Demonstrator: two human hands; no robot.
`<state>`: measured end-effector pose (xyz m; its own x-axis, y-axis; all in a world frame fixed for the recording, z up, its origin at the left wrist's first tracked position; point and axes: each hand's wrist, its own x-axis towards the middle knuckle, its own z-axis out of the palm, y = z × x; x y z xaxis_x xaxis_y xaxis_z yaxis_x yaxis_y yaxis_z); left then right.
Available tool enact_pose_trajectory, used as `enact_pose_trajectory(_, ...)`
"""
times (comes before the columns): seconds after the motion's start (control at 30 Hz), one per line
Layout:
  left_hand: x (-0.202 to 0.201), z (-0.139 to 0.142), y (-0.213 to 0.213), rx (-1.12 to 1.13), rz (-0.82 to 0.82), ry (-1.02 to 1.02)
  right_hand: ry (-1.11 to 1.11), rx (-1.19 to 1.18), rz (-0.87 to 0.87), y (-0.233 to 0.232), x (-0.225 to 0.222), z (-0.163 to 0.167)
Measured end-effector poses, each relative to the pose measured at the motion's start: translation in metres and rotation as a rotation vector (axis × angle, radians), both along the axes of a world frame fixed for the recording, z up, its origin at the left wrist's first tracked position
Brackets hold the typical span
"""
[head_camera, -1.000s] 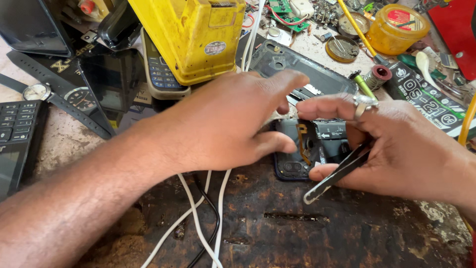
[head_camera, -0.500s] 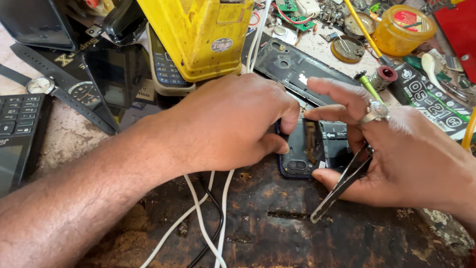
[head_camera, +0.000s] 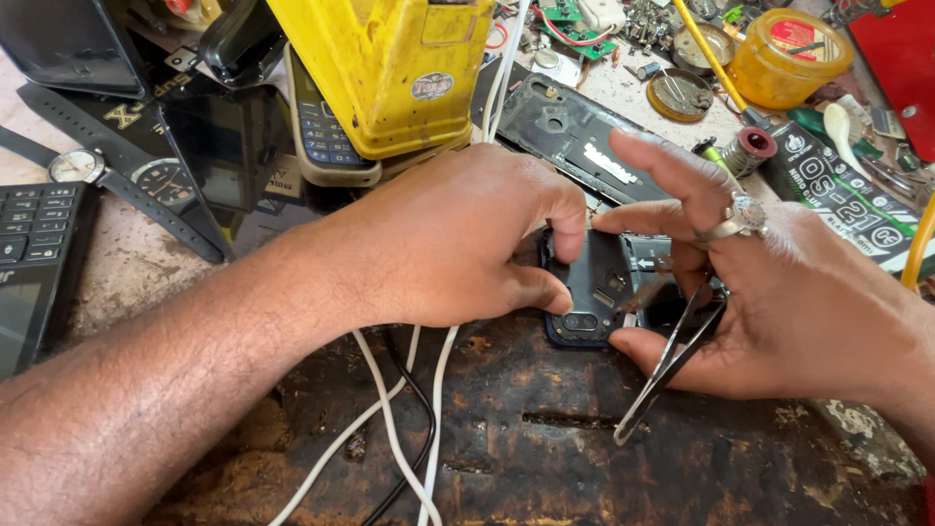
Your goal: The person repairs a disassembled smartphone on a cluttered workbench. They use tweezers to lift and reposition a small internal component and flex cable inside the phone body, then use a screwdriver to unscrew and tighten screws on the phone's internal frame while holding the phone steady with the other hand.
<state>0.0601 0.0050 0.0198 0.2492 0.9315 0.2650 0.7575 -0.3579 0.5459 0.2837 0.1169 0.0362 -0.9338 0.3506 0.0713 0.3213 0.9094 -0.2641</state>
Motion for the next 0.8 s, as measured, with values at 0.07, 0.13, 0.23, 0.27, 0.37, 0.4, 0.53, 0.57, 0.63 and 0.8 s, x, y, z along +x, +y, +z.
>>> enact_pose_trajectory(0.07,0.0,0.001,0.0,-0.024,-0.003,-0.026,0.006,0.01,0.006,-0.001,-0.001,0.001)
enact_pose_trajectory(0.13,0.0,0.002,0.0,-0.088,0.006,-0.04,0.014,0.014,0.016,-0.002,-0.002,0.001)
enact_pose_trajectory(0.23,0.002,-0.001,0.0,-0.14,0.048,-0.051,0.015,0.018,0.031,-0.003,-0.002,0.002)
enact_pose_trajectory(0.27,0.002,-0.002,0.0,-0.12,0.045,-0.051,0.014,0.016,0.038,-0.003,-0.002,0.002)
enact_pose_trajectory(0.37,0.001,-0.006,0.001,-0.03,0.01,-0.052,-0.008,-0.016,0.045,-0.003,-0.004,0.003)
enact_pose_trajectory(0.4,0.0,-0.007,0.001,0.023,-0.018,-0.056,-0.025,-0.035,0.034,-0.002,-0.005,0.004)
enact_pose_trajectory(0.53,-0.003,-0.009,0.0,-0.007,-0.018,-0.034,-0.043,-0.099,-0.025,-0.002,-0.01,0.006)
enact_pose_trajectory(0.57,-0.004,-0.01,-0.001,0.014,-0.012,-0.015,-0.04,-0.108,-0.032,-0.002,-0.011,0.006)
enact_pose_trajectory(0.63,-0.003,-0.01,-0.005,0.058,0.0,0.024,-0.073,-0.1,-0.056,-0.003,-0.013,0.007)
enact_pose_trajectory(0.8,-0.007,-0.002,-0.012,0.07,-0.048,0.099,-0.133,-0.111,-0.101,-0.001,-0.012,0.006)
